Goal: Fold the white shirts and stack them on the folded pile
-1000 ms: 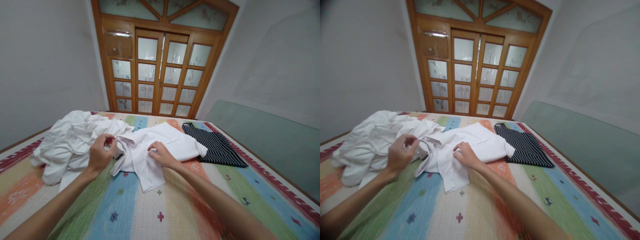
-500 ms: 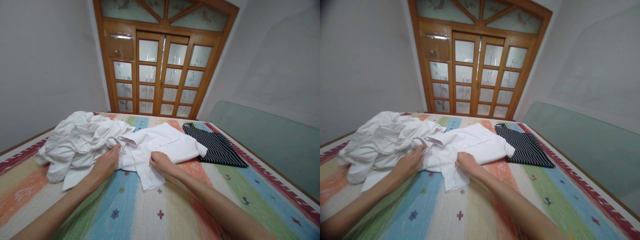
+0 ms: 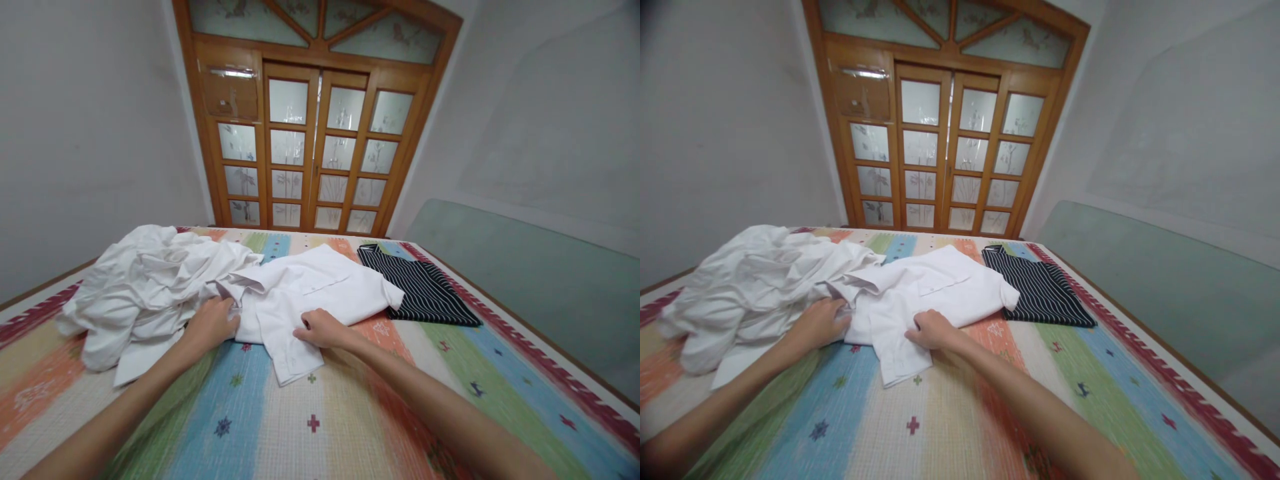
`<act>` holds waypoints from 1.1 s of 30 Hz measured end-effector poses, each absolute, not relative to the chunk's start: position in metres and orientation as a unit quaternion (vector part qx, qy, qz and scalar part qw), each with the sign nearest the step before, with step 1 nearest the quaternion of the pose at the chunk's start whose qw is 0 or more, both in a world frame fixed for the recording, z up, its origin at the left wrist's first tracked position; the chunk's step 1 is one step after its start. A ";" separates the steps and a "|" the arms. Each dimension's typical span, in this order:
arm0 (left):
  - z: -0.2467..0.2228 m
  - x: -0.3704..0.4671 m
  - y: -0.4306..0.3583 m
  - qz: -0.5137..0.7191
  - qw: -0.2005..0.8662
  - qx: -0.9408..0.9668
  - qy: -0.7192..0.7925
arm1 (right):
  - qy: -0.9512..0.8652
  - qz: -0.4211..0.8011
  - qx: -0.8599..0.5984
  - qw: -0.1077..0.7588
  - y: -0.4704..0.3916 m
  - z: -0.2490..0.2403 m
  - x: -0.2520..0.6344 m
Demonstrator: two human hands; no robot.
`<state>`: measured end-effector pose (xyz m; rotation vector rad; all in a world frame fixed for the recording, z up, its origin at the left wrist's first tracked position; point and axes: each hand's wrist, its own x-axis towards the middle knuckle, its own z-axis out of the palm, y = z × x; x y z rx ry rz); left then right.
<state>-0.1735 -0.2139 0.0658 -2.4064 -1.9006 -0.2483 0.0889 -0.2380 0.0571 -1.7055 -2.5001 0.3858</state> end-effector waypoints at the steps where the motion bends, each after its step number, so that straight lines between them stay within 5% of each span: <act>1: 0.064 -0.174 -0.210 -0.101 0.038 -0.783 -0.612 | -0.826 0.136 -0.544 0.057 -0.238 0.058 0.087; 8: 0.070 -0.178 -0.201 -0.216 -0.067 -0.774 -0.591 | -0.764 0.282 -0.494 0.304 -0.215 0.086 0.103; 14: 0.090 -0.184 -0.213 -0.408 -0.219 -0.664 -0.587 | -0.572 0.186 -0.600 0.527 -0.168 0.123 0.169; 19: 0.100 -0.192 -0.209 -0.600 -0.311 -0.476 -0.562 | -0.510 0.006 -0.701 0.498 -0.157 0.139 0.230; 25: 0.108 -0.187 -0.207 -0.687 -0.448 -0.372 -0.435 | -0.541 -0.149 -0.757 0.335 -0.173 0.125 0.244; 29: 0.111 -0.164 -0.222 -0.623 -0.452 -0.493 -0.406 | -0.649 -0.074 -0.665 0.361 -0.186 0.109 0.201; 33: 0.110 -0.132 -0.240 -0.537 -0.397 -0.639 -0.383 | -0.753 0.172 -0.477 0.419 -0.210 0.106 0.137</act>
